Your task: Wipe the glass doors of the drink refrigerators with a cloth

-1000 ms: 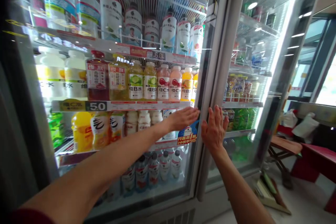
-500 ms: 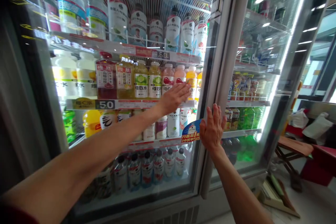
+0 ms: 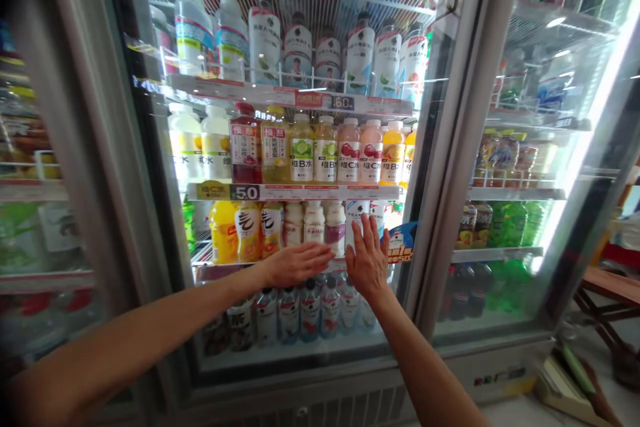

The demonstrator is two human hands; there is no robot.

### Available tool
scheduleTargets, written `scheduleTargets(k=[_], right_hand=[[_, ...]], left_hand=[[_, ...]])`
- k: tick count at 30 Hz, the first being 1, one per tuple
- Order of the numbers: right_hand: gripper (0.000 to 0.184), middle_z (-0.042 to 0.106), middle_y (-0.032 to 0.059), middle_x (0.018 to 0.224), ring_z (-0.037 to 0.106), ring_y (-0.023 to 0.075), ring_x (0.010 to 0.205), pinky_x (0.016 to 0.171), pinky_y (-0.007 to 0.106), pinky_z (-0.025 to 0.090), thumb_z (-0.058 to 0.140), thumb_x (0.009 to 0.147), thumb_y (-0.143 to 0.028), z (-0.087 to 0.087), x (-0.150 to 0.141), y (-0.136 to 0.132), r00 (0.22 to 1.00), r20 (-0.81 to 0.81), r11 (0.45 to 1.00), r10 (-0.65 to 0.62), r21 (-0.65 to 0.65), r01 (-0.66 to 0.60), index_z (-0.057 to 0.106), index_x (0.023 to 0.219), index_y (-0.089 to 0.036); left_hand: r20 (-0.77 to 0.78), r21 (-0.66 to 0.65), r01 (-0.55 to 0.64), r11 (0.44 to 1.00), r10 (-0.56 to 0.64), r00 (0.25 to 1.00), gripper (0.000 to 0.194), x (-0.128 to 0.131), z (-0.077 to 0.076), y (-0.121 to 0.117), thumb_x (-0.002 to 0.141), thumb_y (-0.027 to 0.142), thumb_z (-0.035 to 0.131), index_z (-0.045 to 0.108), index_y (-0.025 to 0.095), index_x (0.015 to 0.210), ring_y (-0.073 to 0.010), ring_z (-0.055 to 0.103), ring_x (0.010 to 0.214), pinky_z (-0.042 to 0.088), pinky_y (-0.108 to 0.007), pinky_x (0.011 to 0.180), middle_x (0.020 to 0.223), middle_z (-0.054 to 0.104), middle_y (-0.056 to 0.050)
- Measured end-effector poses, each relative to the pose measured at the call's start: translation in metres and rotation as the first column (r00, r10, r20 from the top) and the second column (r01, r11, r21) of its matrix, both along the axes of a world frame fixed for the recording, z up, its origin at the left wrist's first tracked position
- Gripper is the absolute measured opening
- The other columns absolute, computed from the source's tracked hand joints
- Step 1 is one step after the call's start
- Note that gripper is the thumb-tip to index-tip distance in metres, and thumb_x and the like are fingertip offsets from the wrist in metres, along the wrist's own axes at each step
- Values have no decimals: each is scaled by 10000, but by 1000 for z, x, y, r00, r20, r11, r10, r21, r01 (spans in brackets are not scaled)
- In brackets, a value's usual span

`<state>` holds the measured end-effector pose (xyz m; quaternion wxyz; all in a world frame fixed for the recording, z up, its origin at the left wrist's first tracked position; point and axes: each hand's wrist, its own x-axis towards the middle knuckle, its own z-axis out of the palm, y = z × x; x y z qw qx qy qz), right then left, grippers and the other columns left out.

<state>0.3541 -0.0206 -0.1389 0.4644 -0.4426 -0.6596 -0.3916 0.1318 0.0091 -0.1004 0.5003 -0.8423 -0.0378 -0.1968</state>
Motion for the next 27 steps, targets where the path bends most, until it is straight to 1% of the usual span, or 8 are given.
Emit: scheduleTargets(k=[2, 7, 10, 13, 16, 19, 24, 27], right_hand=[[642, 264, 93, 1480, 200, 225, 1374, 1092, 485, 184, 417, 863, -223, 0, -6, 1, 1000, 2, 1000, 5, -7, -5, 129, 1436, -245], [659, 223, 99, 1494, 169, 235, 1382, 1091, 509, 168, 425, 857, -223, 13, -27, 8, 999, -33, 999, 18, 45, -16, 112, 1437, -248], [662, 216, 94, 1496, 161, 232, 1384, 1092, 504, 169, 422, 857, -216, 21, -47, 9, 998, -24, 996, 60, 71, -58, 107, 1438, -250], [658, 215, 82, 1498, 175, 228, 1381, 1092, 500, 172, 425, 853, -208, 24, -65, 7, 995, 12, 993, 96, 66, -96, 122, 1434, -265], [659, 187, 72, 1507, 177, 230, 1380, 1094, 502, 166, 427, 848, -205, 26, -76, 6, 993, 8, 991, 119, 63, -120, 130, 1432, -276], [662, 160, 68, 1514, 174, 237, 1381, 1096, 505, 157, 434, 843, -213, 27, -84, 7, 991, 6, 988, 137, 66, -137, 137, 1431, -278], [666, 159, 65, 1515, 180, 234, 1379, 1095, 503, 163, 433, 845, -195, 33, -101, 6, 983, 65, 982, 172, 62, -176, 130, 1431, -286], [681, 146, 67, 1517, 179, 239, 1379, 1093, 508, 164, 434, 846, -197, 38, -110, 4, 980, 68, 980, 186, 63, -190, 103, 1434, -289]], left_hand=[[-17, 28, -17, 999, 18, 1000, 330, -21, 1, -3, 866, 193, 431, 528, 194, 1181, -159, 387, 1280, 338, -333, 1071, 1353, 467, -40], [386, 4, -197, 980, 180, 905, 418, -66, 22, -10, 849, 123, 422, 461, 180, 1261, -206, 230, 1353, 288, -423, 1097, 1396, 403, -75], [107, 21, -130, 991, 127, 986, 351, -85, 8, -16, 871, 182, 425, 515, 217, 1208, -155, 309, 1324, 295, -356, 1100, 1370, 447, -37], [-156, 40, -45, 998, 50, 987, 303, -112, 5, -20, 881, 236, 437, 546, 259, 1162, -112, 378, 1282, 293, -297, 1101, 1345, 480, 20], [169, 37, -120, 992, 112, 979, 378, -146, 30, -23, 867, 142, 438, 485, 270, 1219, -109, 344, 1302, 239, -329, 1129, 1349, 475, 31], [472, 16, -196, 981, 165, 866, 454, -172, 39, -31, 839, 44, 410, 421, 164, 1277, -165, 252, 1349, 168, -403, 1146, 1389, 417, -79], [197, 49, -170, 984, 157, 968, 380, -181, 8, -41, 843, 159, 475, 482, 255, 1210, -110, 268, 1337, 192, -314, 1138, 1347, 479, 3], [481, 7, -281, 960, 243, 842, 438, -181, 12, -35, 836, 107, 438, 440, 225, 1258, -146, 239, 1351, 179, -393, 1140, 1369, 447, -58]])
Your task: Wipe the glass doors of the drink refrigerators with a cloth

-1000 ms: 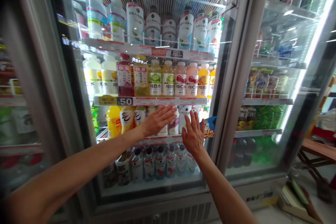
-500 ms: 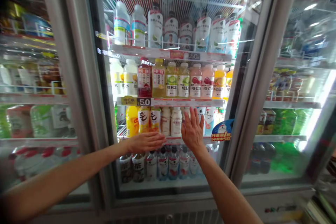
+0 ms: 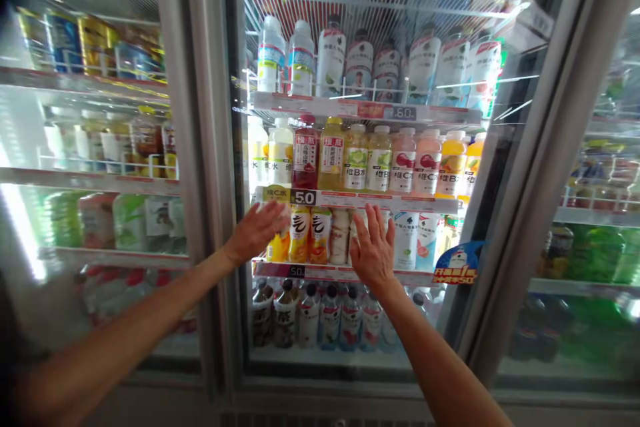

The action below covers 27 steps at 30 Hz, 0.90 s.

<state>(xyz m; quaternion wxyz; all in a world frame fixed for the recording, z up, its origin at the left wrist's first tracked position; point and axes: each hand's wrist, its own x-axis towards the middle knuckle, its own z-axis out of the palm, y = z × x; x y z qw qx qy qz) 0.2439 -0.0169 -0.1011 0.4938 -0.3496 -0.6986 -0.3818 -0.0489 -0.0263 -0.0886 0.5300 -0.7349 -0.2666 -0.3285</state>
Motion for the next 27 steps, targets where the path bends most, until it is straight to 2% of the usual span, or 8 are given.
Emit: scheduleTargets(k=[3, 8, 10, 13, 19, 21, 24, 27], right_hand=[[692, 133, 64, 1520, 181, 242, 1379, 1095, 506, 164, 442, 843, -196, 3, -7, 0, 1000, -4, 1000, 6, -2, -6, 97, 1435, -289], [688, 142, 63, 1518, 203, 244, 1372, 1096, 501, 168, 447, 842, -200, 4, -12, 2, 999, 40, 1000, 30, 6, -30, 109, 1434, -295], [684, 147, 61, 1517, 203, 241, 1373, 1097, 496, 168, 445, 844, -201, 6, -12, 3, 999, 28, 1000, 27, 8, -28, 110, 1433, -300], [673, 146, 58, 1518, 190, 239, 1376, 1097, 494, 163, 437, 845, -205, 11, -13, 3, 1000, -7, 1000, 23, 1, -23, 121, 1431, -297], [663, 150, 53, 1518, 199, 231, 1375, 1098, 483, 167, 430, 851, -207, 21, -9, 5, 1000, 3, 999, 30, 29, -30, 122, 1432, -298], [655, 166, 57, 1514, 199, 238, 1374, 1095, 492, 170, 429, 853, -216, 29, -1, 10, 999, -50, 999, 9, 39, -7, 131, 1431, -293], [647, 187, 72, 1507, 203, 249, 1372, 1087, 499, 186, 428, 853, -232, 40, 12, 18, 992, -127, 998, -17, 65, 25, 142, 1433, -271], [650, 203, 80, 1502, 212, 248, 1369, 1084, 495, 192, 422, 853, -241, 44, 20, 23, 991, -126, 996, -37, 74, 47, 135, 1436, -254]], left_hand=[[198, 41, -12, 999, 4, 980, 469, 4, 1, 4, 844, 101, 397, 385, 175, 1307, -184, 176, 1369, 205, -441, 1125, 1422, 350, -121], [-234, -41, 81, 996, -88, 968, 411, 8, -10, 4, 859, 180, 428, 442, 286, 1256, -132, 224, 1357, 217, -365, 1133, 1423, 367, 15], [84, 8, 9, 1000, -10, 996, 449, 7, 3, 7, 848, 129, 414, 419, 240, 1283, -174, 188, 1370, 213, -440, 1128, 1430, 354, -42], [563, 112, -69, 991, -6, 826, 509, 13, 26, 13, 847, 93, 372, 340, 208, 1341, -195, 125, 1385, 240, -473, 1112, 1477, 239, -88], [-148, 23, 69, 997, -65, 987, 541, 33, 50, 16, 843, 98, 399, 311, 241, 1357, -172, 203, 1365, 309, -368, 1100, 1451, 319, -22], [142, 77, 29, 997, -39, 989, 550, 29, 68, 19, 839, 87, 381, 299, 217, 1367, -198, 185, 1372, 295, -426, 1107, 1460, 297, -49], [576, 146, -44, 988, -49, 816, 592, 32, 91, 25, 831, 75, 350, 235, 206, 1396, -229, 117, 1388, 263, -492, 1115, 1505, 150, -51], [256, 82, -6, 997, -15, 966, 591, 51, 92, 26, 833, 90, 365, 239, 235, 1392, -206, 130, 1385, 289, -448, 1115, 1498, 194, -14]])
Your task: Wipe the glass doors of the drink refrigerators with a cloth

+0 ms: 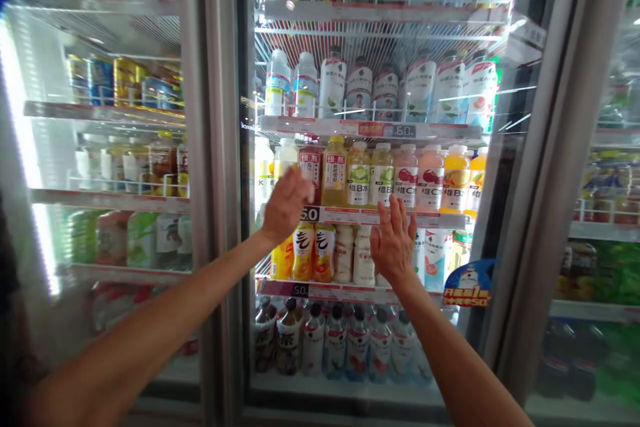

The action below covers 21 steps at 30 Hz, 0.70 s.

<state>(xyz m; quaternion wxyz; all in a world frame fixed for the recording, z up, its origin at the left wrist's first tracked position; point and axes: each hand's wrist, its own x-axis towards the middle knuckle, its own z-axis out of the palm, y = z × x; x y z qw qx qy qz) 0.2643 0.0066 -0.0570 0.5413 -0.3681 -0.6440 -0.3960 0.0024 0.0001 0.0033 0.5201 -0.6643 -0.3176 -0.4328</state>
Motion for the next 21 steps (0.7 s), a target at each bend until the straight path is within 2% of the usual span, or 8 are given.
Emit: scheduleTargets(k=[3, 6, 8, 10, 13, 15, 18, 21], right_hand=[[661, 220, 71, 1498, 215, 234, 1369, 1091, 486, 178, 423, 851, -238, -1, 7, 4, 999, 39, 1000, -18, -6, 18, 117, 1437, -258], [637, 247, 78, 1488, 214, 231, 1369, 1089, 491, 174, 415, 857, -249, 1, 18, 8, 999, 11, 999, -45, -13, 45, 143, 1433, -251], [608, 272, 93, 1477, 218, 234, 1368, 1085, 496, 180, 406, 861, -257, 4, 26, 11, 998, -24, 998, -59, -7, 59, 183, 1426, -234], [586, 291, 105, 1467, 227, 237, 1365, 1083, 499, 183, 403, 862, -257, 8, 32, 13, 997, -37, 997, -71, -3, 71, 218, 1417, -220], [583, 283, 99, 1472, 224, 234, 1366, 1087, 497, 180, 403, 865, -255, 15, 38, 14, 997, -27, 997, -73, -3, 73, 218, 1417, -225], [594, 276, 85, 1476, 222, 224, 1367, 1091, 491, 176, 400, 867, -255, 21, 43, 13, 997, -36, 998, -68, 16, 68, 192, 1424, -241], [595, 279, 73, 1477, 226, 217, 1366, 1093, 487, 176, 390, 872, -257, 33, 49, 12, 995, -74, 997, -67, 29, 69, 175, 1427, -256], [592, 295, 72, 1469, 228, 221, 1365, 1090, 487, 181, 387, 873, -266, 44, 52, 9, 994, -94, 998, -60, 32, 63, 178, 1427, -255]], left_hand=[[-412, -51, -9, 999, -12, 911, 545, 14, 7, 1, 842, 112, 376, 294, 239, 1366, -179, 183, 1372, 309, -412, 1105, 1451, 322, -6], [3, 57, 12, 998, -13, 1000, 536, 16, 33, 7, 840, 98, 352, 310, 218, 1361, -200, 151, 1380, 282, -453, 1110, 1468, 281, -41], [221, 130, 33, 991, -62, 973, 541, 22, 46, 11, 839, 88, 346, 305, 201, 1366, -209, 119, 1385, 271, -465, 1110, 1482, 240, -60], [29, 109, 84, 991, -87, 996, 537, 33, 49, 13, 839, 87, 363, 315, 200, 1362, -197, 130, 1383, 284, -437, 1107, 1472, 267, -61], [-393, -10, 95, 995, -91, 915, 514, 49, 51, 15, 841, 103, 396, 354, 219, 1340, -168, 194, 1367, 306, -386, 1098, 1435, 348, -49], [-275, 12, 91, 996, -84, 958, 499, 51, 63, 17, 844, 115, 391, 370, 213, 1333, -183, 197, 1366, 305, -412, 1098, 1429, 356, -62], [196, 146, 99, 984, -127, 972, 525, 50, 87, 21, 842, 109, 352, 333, 212, 1357, -214, 160, 1376, 280, -480, 1106, 1450, 316, -70], [132, 109, 117, 987, -131, 983, 556, 69, 89, 22, 840, 100, 345, 285, 225, 1379, -219, 157, 1378, 267, -488, 1111, 1458, 302, -56]])
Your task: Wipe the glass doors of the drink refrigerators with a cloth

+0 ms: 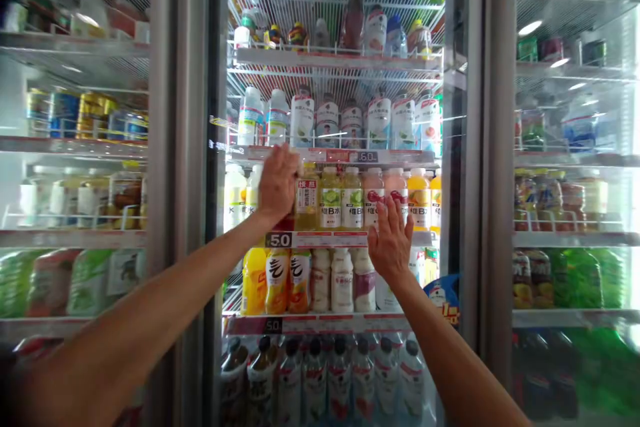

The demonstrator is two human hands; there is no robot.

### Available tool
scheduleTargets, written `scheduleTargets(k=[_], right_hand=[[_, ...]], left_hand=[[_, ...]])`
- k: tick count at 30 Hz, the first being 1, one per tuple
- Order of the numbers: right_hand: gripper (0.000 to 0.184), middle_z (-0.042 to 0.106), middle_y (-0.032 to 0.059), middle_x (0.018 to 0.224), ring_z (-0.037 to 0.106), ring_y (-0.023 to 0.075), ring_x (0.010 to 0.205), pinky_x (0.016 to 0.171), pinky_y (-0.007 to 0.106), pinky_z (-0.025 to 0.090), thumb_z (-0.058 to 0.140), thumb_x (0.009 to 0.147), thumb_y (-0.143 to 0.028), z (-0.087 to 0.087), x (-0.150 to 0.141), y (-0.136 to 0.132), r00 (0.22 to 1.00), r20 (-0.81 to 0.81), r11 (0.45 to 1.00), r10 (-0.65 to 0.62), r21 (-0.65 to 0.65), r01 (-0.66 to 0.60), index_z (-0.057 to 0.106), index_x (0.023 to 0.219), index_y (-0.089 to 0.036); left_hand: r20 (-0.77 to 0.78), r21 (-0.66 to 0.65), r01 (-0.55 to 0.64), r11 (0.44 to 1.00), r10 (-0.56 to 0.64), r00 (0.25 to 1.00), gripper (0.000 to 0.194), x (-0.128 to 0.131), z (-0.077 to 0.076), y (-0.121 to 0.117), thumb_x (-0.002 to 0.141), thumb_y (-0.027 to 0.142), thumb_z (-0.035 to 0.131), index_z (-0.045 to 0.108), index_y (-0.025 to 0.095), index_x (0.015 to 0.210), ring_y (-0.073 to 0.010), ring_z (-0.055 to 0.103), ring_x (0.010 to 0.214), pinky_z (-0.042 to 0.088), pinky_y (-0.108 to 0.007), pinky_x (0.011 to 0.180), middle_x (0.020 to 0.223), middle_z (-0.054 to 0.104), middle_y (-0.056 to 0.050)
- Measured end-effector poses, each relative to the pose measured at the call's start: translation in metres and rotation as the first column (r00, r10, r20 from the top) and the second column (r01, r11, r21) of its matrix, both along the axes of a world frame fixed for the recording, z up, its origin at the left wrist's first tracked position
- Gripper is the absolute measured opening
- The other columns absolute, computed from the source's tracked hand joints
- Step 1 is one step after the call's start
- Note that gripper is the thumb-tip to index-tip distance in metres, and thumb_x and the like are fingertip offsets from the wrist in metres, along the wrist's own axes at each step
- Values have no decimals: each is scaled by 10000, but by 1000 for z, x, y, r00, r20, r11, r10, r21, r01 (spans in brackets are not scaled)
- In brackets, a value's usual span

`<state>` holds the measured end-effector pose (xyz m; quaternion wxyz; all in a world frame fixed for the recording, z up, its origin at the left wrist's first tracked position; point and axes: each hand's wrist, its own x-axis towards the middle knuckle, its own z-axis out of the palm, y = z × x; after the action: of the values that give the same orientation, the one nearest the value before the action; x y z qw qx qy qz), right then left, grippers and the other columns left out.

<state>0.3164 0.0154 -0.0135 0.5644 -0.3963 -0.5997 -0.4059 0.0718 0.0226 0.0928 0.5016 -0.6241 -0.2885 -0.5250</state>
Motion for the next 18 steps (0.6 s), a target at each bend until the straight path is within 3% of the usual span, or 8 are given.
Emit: scheduleTargets(k=[4, 6, 8, 10, 13, 15, 16, 18], right_hand=[[586, 295, 88, 1468, 224, 228, 1366, 1088, 485, 187, 392, 870, -261, 7, 4, 0, 1000, 25, 1000, 3, 20, -4, 201, 1423, -237], [583, 300, 91, 1465, 232, 230, 1363, 1085, 486, 194, 394, 867, -255, 9, 11, 2, 1000, 12, 1000, -10, 17, 10, 210, 1421, -231], [584, 291, 91, 1469, 238, 236, 1361, 1079, 492, 204, 392, 867, -255, 12, 22, 4, 999, -28, 1000, -22, 18, 23, 208, 1421, -233], [585, 267, 90, 1479, 233, 242, 1362, 1073, 501, 213, 388, 869, -257, 15, 33, 5, 998, -58, 999, -28, 24, 30, 200, 1423, -239], [580, 256, 95, 1483, 223, 244, 1366, 1069, 507, 215, 378, 871, -255, 19, 46, 4, 998, -46, 999, -38, 30, 40, 198, 1423, -233], [572, 274, 108, 1474, 236, 244, 1361, 1070, 506, 213, 380, 871, -254, 21, 54, 3, 998, -36, 998, -58, 32, 60, 215, 1418, -222], [569, 286, 116, 1468, 245, 245, 1358, 1069, 507, 213, 382, 871, -255, 22, 58, 2, 997, -37, 997, -71, 35, 72, 223, 1416, -216], [568, 303, 128, 1458, 260, 251, 1352, 1065, 512, 220, 388, 871, -264, 24, 68, 0, 994, -47, 994, -94, 44, 96, 231, 1414, -209]], left_hand=[[-571, -123, -80, 989, -4, 821, 521, 30, -7, 0, 854, 118, 361, 307, 218, 1362, -176, 227, 1359, 300, -399, 1107, 1436, 350, -31], [-451, -84, -53, 995, 9, 892, 465, 30, 6, 1, 867, 113, 334, 370, 196, 1323, -179, 242, 1354, 300, -409, 1104, 1415, 385, -45], [-112, -19, -11, 1000, 9, 994, 434, 26, 22, 3, 870, 117, 325, 407, 163, 1294, -212, 226, 1361, 284, -459, 1103, 1418, 375, -80], [76, 9, 2, 1000, -2, 997, 425, 30, 30, 7, 867, 127, 337, 420, 143, 1284, -237, 216, 1363, 275, -485, 1101, 1429, 349, -103], [-291, -18, 6, 1000, -11, 957, 398, 58, 19, 10, 868, 123, 348, 476, 175, 1240, -199, 284, 1339, 297, -420, 1099, 1390, 417, -69], [-595, -46, -6, 999, -22, 803, 380, 83, 12, 11, 870, 124, 356, 512, 207, 1206, -169, 335, 1312, 315, -379, 1090, 1357, 464, -36], [-632, -56, -15, 998, -24, 775, 381, 94, 13, 11, 869, 123, 358, 516, 209, 1205, -171, 346, 1306, 321, -381, 1085, 1356, 466, -37], [-456, -66, -24, 998, -8, 890, 396, 113, 23, 12, 868, 119, 350, 501, 176, 1230, -206, 332, 1315, 327, -422, 1074, 1378, 435, -78]])
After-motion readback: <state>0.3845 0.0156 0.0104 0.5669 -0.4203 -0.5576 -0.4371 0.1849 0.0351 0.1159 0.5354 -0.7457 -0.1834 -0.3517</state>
